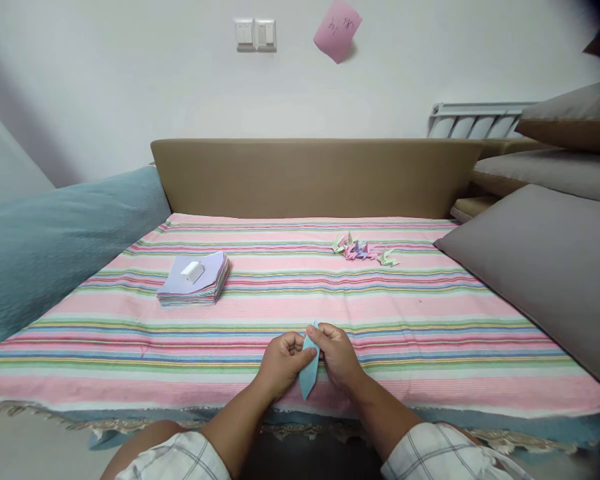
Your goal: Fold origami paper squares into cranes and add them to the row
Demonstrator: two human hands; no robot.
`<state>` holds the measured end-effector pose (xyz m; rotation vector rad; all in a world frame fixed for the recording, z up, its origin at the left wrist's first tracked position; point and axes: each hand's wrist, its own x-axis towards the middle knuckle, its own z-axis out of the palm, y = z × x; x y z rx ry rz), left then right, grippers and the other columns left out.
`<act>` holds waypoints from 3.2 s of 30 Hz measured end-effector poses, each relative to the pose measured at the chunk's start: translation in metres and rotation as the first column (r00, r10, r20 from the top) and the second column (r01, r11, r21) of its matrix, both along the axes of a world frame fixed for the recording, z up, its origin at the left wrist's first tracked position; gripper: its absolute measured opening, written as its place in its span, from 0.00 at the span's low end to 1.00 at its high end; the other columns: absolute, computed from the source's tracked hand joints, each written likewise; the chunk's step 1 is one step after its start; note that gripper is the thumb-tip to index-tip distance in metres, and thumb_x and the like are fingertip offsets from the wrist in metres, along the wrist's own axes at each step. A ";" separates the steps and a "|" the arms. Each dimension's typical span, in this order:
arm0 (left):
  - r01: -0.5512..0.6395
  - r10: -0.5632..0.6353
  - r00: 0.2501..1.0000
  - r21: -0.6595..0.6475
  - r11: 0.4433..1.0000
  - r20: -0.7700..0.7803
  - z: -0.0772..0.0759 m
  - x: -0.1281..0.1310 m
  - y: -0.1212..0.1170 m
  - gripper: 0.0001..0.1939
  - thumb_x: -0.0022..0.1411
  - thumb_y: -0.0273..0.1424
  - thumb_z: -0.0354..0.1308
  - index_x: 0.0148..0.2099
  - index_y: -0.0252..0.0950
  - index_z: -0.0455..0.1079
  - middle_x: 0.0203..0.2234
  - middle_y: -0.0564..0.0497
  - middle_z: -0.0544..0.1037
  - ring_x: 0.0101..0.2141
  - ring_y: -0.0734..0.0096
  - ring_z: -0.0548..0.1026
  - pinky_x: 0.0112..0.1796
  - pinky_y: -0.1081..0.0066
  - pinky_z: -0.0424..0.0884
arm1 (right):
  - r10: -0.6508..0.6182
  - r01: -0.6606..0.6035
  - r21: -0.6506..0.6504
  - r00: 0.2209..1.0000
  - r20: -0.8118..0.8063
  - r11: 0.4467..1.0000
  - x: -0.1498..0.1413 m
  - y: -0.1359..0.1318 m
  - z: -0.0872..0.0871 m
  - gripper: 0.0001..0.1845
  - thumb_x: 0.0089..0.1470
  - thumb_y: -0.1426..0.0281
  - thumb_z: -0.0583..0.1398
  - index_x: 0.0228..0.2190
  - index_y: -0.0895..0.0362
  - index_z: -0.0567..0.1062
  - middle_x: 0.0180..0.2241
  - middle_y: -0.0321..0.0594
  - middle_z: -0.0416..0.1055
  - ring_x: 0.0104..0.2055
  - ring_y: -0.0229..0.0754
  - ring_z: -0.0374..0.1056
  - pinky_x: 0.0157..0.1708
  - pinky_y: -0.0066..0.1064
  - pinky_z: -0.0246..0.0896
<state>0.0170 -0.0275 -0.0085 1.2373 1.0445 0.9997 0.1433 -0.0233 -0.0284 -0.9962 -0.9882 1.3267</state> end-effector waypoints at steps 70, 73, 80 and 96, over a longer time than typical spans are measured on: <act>0.576 0.049 0.481 0.357 0.736 -0.876 0.009 -0.041 0.026 0.25 0.43 0.33 0.67 0.47 0.43 0.69 0.44 0.51 0.75 0.47 0.59 0.69 0.47 0.62 0.62 | -0.027 -0.472 0.262 0.448 0.894 0.842 0.028 0.006 0.010 0.16 0.41 0.75 0.64 0.36 0.55 0.71 0.42 0.39 0.69 0.45 0.43 0.63 0.46 0.36 0.56; 0.560 0.064 0.480 0.361 0.746 -0.875 0.011 -0.039 0.023 0.25 0.43 0.32 0.67 0.47 0.43 0.68 0.41 0.51 0.75 0.45 0.60 0.69 0.46 0.63 0.63 | -0.009 -0.481 0.241 0.435 0.900 0.843 0.028 0.005 0.013 0.18 0.40 0.75 0.64 0.37 0.55 0.70 0.43 0.39 0.68 0.45 0.43 0.62 0.46 0.35 0.56; 0.551 0.085 0.466 0.364 0.751 -0.881 0.012 -0.038 0.015 0.22 0.44 0.31 0.65 0.45 0.42 0.69 0.48 0.51 0.73 0.49 0.57 0.67 0.50 0.58 0.61 | -0.066 -0.486 0.262 0.384 0.921 0.834 0.029 0.002 0.013 0.15 0.42 0.72 0.64 0.36 0.54 0.73 0.43 0.38 0.68 0.45 0.43 0.62 0.47 0.35 0.56; 0.591 0.108 0.410 0.354 0.725 -0.906 0.005 -0.043 0.010 0.25 0.49 0.31 0.62 0.51 0.44 0.67 0.57 0.50 0.65 0.57 0.53 0.59 0.56 0.53 0.56 | -0.177 -0.463 0.289 0.272 0.946 0.838 0.024 -0.008 0.019 0.06 0.50 0.71 0.58 0.34 0.56 0.72 0.44 0.40 0.69 0.45 0.44 0.60 0.46 0.36 0.55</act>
